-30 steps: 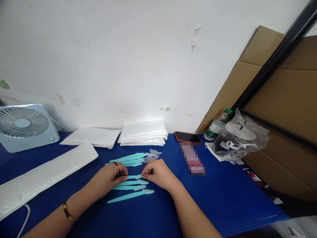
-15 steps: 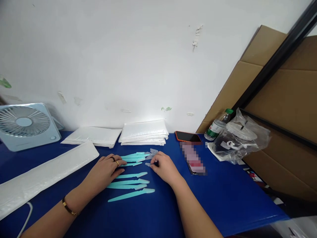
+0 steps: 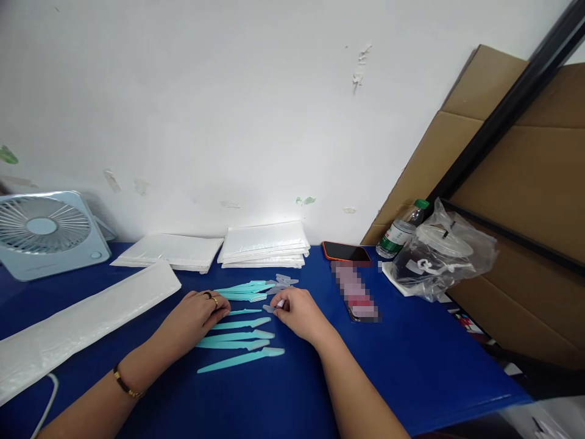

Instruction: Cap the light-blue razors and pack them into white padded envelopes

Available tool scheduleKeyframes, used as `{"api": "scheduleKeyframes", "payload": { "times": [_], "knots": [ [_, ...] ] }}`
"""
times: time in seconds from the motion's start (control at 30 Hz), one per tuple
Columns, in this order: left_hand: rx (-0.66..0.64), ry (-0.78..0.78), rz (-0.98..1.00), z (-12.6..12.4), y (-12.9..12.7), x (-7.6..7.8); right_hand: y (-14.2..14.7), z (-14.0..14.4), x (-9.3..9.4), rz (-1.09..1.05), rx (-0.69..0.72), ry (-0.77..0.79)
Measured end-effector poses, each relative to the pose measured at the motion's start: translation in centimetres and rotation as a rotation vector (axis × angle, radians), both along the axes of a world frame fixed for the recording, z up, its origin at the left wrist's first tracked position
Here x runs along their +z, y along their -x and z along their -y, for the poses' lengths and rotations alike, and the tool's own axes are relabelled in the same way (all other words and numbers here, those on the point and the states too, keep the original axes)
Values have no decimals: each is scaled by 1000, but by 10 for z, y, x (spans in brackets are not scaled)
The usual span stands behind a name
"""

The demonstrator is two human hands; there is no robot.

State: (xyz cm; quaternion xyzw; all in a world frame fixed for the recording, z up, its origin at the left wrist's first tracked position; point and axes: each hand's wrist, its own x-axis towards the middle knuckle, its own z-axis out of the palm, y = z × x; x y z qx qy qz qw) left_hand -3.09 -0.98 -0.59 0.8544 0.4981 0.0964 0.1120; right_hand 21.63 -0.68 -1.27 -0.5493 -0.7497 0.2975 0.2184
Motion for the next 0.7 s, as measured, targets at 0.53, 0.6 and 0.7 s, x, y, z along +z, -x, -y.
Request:
{"api": "scheduleKeyframes", "payload": {
  "times": [0.53, 0.6, 0.7],
  "knots": [
    [13, 96, 167, -2, 1, -8, 4, 2, 2, -25, 97, -77],
    [22, 92, 183, -2, 1, -10, 4, 2, 2, -29, 89, -75],
    [19, 75, 197, -1, 0, -12, 4, 2, 2, -35, 78, -68]
  ]
}}
